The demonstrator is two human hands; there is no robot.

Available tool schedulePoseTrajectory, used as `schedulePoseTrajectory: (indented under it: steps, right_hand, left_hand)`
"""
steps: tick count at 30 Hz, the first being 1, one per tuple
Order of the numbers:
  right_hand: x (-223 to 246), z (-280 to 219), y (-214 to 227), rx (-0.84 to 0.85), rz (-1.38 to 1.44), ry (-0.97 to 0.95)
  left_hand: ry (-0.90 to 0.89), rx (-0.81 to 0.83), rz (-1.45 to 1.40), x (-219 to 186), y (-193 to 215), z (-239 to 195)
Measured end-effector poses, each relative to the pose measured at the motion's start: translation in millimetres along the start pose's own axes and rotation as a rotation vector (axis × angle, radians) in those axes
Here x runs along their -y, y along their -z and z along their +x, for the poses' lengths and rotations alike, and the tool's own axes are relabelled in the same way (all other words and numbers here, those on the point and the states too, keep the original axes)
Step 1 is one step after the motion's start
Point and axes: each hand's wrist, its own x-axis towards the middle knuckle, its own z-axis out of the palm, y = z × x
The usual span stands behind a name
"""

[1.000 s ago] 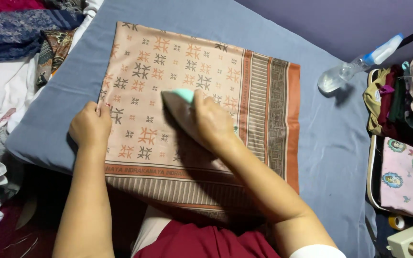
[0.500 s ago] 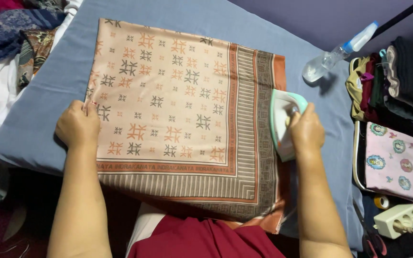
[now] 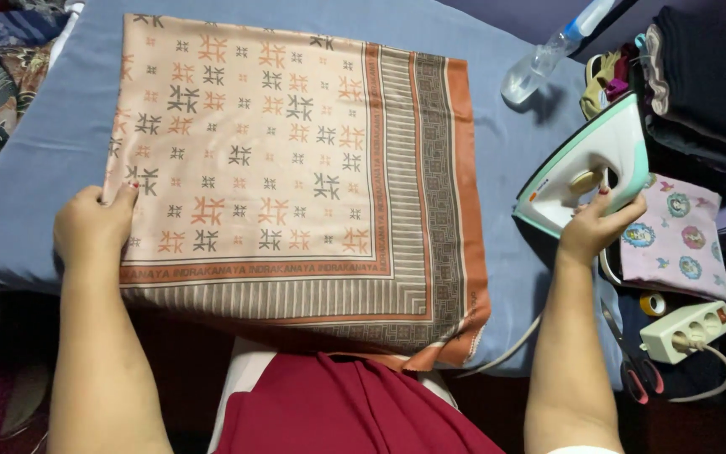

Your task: Ironing and folding a decorative patterned cloth on a flat surface.

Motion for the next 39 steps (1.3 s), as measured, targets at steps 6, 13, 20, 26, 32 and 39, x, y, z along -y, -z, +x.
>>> schedulePoseTrajectory:
  steps: [6, 13, 20, 26, 32, 39]
  right_hand:
    - [-46, -86, -7, -0.199, 0.368, -0.235]
    - [-61, -152, 31, -0.02, 0.162, -0.479]
    - [63, -189, 98, 0.174, 0.246, -0.194]
    - [151, -194, 141, 0.724, 0.242, 0.441]
    - [144, -179, 139, 0.846, 0.221, 0.423]
    - [129, -168, 142, 0.713, 0.354, 0.282]
  left_hand:
    - [0.078, 0.092, -0.005, 11, 30, -58]
    - [0.278, 0.363, -0.721, 89, 9, -102]
    - [0.295, 0.54, -0.66, 98, -21, -163]
    - [0.581, 0.413, -0.968, 213, -133, -198]
    - [0.54, 0.538, -0.625, 268, -118, -199]
    - [0.22, 0.401, -0.955, 137, 65, -192]
